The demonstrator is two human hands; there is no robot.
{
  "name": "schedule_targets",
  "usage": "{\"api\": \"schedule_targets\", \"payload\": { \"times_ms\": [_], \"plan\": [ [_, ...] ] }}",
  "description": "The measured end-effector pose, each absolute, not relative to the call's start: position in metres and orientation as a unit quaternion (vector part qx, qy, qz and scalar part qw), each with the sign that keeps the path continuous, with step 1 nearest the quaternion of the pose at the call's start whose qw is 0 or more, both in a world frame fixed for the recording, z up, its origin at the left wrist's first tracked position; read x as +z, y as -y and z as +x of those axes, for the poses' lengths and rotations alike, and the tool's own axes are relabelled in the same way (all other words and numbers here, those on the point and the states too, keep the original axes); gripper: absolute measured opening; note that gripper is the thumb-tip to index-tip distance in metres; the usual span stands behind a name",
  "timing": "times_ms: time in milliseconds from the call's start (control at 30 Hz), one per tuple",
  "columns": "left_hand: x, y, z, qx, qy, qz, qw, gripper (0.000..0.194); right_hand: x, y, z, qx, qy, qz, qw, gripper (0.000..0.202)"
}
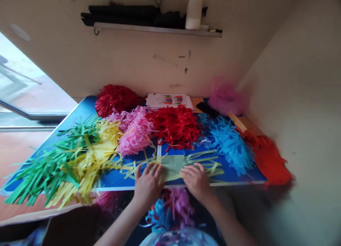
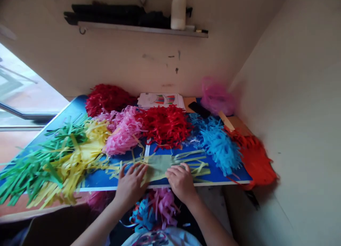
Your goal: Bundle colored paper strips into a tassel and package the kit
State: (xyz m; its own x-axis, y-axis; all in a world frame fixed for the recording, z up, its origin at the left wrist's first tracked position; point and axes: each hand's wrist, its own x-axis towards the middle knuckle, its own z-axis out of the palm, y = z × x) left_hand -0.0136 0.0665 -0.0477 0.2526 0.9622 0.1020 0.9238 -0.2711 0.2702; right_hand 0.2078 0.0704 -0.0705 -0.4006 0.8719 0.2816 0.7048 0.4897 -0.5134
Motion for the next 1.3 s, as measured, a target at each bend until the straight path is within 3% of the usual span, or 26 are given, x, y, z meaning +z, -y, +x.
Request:
{"api": "schedule_targets", "payload": {
  "times_ms": [133,233,333,433,567,733,900,1300],
  "plan": [
    [-0.024,-0.056,-0.050,0.081,-0.668,0.740,-0.004,0.045,-0.069,-0.077,0.216,0.139,0.822,-0.485,0.263,0.021],
    [-0.010,-0.052,-0.035,0.112,-0.622,0.775,-0.028,0.049,-0.065,-0.078,0.216,0.133,0.825,-0.488,0.252,0.018],
    [-0.013,-0.061,-0.002,0.131,-0.503,0.851,0.077,0.053,-0.063,-0.077,0.216,0.126,0.829,-0.490,0.239,0.018],
    [-0.030,-0.078,0.010,0.118,-0.488,0.851,0.151,0.027,-0.062,-0.078,0.225,0.143,0.828,-0.487,0.238,0.020],
    [-0.049,-0.094,-0.008,0.137,-0.527,0.815,0.196,0.017,-0.061,-0.087,0.234,0.177,0.797,-0.527,0.235,0.017],
    [-0.052,-0.107,-0.006,0.130,-0.619,0.756,0.168,0.034,-0.063,-0.110,0.221,0.146,0.756,-0.609,0.191,0.020],
    [-0.055,-0.116,0.008,0.100,-0.671,0.725,0.119,0.027,-0.065,-0.127,0.209,0.126,0.747,-0.634,0.156,0.020],
    [-0.058,-0.124,0.013,0.068,-0.690,0.715,0.090,0.032,-0.066,-0.138,0.201,0.094,0.735,-0.665,0.091,0.024]
  ]
}}
